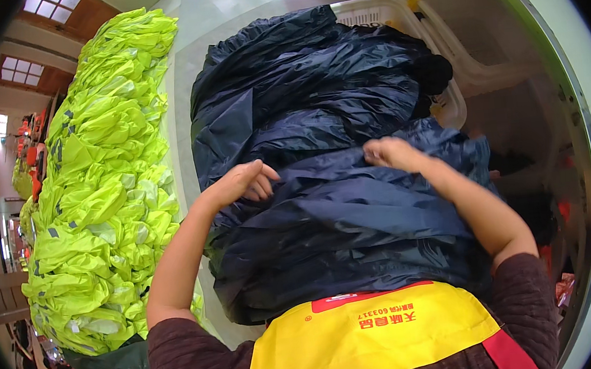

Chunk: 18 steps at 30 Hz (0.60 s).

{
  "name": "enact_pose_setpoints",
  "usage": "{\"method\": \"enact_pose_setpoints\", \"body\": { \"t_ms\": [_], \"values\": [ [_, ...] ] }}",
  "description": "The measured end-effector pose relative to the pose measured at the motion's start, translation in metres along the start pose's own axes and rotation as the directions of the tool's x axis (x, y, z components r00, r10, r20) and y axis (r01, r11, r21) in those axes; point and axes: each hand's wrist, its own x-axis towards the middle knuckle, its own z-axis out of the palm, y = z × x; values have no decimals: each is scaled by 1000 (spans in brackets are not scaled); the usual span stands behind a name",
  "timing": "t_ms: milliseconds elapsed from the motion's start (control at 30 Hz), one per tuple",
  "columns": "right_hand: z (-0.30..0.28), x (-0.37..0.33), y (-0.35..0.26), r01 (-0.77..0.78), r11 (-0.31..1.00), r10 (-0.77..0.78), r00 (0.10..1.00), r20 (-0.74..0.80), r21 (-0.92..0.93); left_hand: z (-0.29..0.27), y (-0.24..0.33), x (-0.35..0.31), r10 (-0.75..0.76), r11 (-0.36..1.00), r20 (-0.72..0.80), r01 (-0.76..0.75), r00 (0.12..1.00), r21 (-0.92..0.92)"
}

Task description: The person uses a small blade to cut tags from the waistbands of dark-colored pants. The person repeatedly picks up a pair of pants, cuts the tag, and places the pants back on the pile.

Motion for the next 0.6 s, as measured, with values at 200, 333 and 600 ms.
{"method": "enact_pose_setpoints", "body": {
  "t_ms": [200, 333, 600],
  "values": [
    [10, -27, -5, -25, 980, 71, 970, -232, 197, -113, -162, -39, 49, 661, -937, 692, 345, 290],
    [17, -28, 3, -9, 986, 48, 970, -238, 165, -145, -243, -89, -571, 737, -802, 321, -175, -594],
    [17, -27, 6, -8, 978, 74, 948, -308, 210, -143, -55, 71, 553, 754, -770, 202, 319, 625]
  ]
}}
